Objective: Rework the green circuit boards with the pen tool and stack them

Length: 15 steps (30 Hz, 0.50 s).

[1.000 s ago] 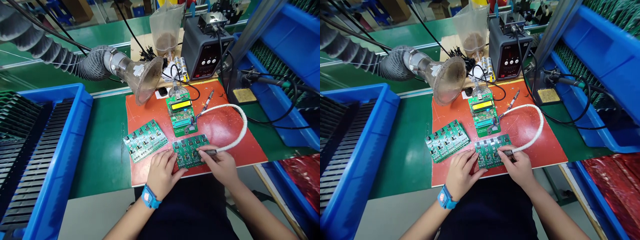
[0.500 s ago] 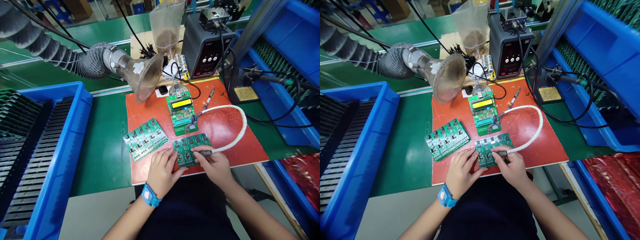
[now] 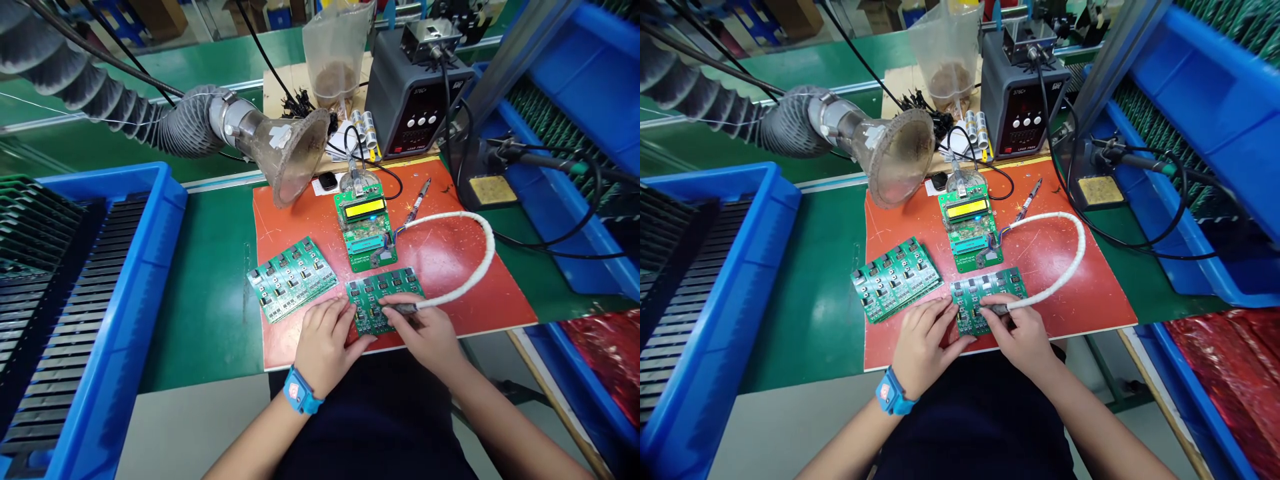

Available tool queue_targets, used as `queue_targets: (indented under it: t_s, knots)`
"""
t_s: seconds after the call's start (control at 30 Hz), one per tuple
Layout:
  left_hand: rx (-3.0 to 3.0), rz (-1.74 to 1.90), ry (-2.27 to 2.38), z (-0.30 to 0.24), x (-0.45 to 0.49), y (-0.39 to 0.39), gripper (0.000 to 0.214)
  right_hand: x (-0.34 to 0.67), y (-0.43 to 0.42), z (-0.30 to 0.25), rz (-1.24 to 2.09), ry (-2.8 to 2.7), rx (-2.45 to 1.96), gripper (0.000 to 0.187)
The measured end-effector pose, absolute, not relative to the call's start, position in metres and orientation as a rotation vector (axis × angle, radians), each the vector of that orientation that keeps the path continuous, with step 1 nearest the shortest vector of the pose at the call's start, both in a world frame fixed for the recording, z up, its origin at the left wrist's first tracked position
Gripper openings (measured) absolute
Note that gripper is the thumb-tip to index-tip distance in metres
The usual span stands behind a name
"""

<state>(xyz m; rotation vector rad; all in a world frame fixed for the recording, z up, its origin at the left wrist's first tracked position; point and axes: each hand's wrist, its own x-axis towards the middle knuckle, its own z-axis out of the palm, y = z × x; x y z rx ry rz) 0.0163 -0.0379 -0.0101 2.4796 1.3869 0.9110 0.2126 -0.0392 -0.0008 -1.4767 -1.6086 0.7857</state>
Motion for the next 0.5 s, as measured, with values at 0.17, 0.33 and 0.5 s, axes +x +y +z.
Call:
queue_targets:
  t_s: [0.17,0.33,0.5]
  knots:
    - [2.487,0.918,1.38,-0.009,0.017,-0.038,0.047,0.213,-0.039,-0.001,0.776,-1.667,-1.492,0.014]
    - [2.487,0.921,1.381,-0.009,0.017,-0.038,0.047,0.212,-0.036,-0.003,0.731,-1.685,-1.517,0.016]
    - [2.466,0.983,1.417,-0.017,0.019,-0.039,0.049,0.219,-0.04,-0.012,0.541,-1.743,-1.466,0.023]
